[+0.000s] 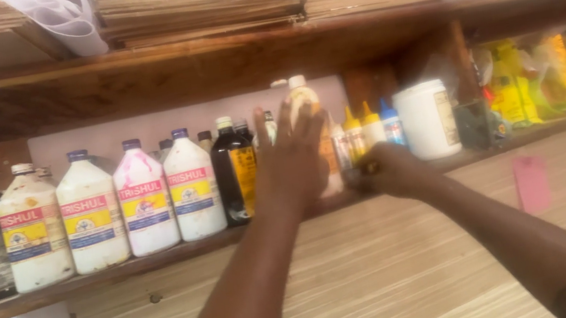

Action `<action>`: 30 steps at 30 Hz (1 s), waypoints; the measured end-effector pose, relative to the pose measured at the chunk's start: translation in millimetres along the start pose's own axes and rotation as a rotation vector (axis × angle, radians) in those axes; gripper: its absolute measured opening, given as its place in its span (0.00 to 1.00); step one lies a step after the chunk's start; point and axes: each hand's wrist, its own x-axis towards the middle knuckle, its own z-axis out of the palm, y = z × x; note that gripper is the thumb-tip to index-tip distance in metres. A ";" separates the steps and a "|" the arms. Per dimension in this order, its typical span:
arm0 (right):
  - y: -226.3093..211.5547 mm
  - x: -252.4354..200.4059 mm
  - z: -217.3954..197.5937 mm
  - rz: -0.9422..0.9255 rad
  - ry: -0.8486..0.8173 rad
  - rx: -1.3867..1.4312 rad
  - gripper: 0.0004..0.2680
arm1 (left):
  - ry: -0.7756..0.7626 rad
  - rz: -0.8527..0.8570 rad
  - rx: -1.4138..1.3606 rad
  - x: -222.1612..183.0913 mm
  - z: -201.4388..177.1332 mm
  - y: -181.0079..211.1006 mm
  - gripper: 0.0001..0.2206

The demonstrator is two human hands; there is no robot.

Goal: The person wipes a granite slab surface with a sponge and cloth, then reaches up to a wooden wall shelf and rearranges bottles of pigment and containers, moving them one at a time into a line on the shelf.

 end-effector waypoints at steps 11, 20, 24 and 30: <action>135.4 49.9 -21.9 -0.238 0.634 0.053 0.14 | -0.003 0.137 0.015 -4.8 25.9 73.3 0.26; 167.9 19.9 -16.8 0.085 0.387 -0.052 0.20 | -0.283 0.028 -0.064 17.9 57.6 135.8 0.13; 176.5 19.8 -8.3 -0.065 0.713 -0.084 0.25 | -0.163 -0.075 -0.197 26.2 68.9 153.9 0.19; 158.3 43.5 1.3 -0.342 0.556 0.074 0.16 | -0.224 -0.384 -0.248 40.2 68.1 154.5 0.17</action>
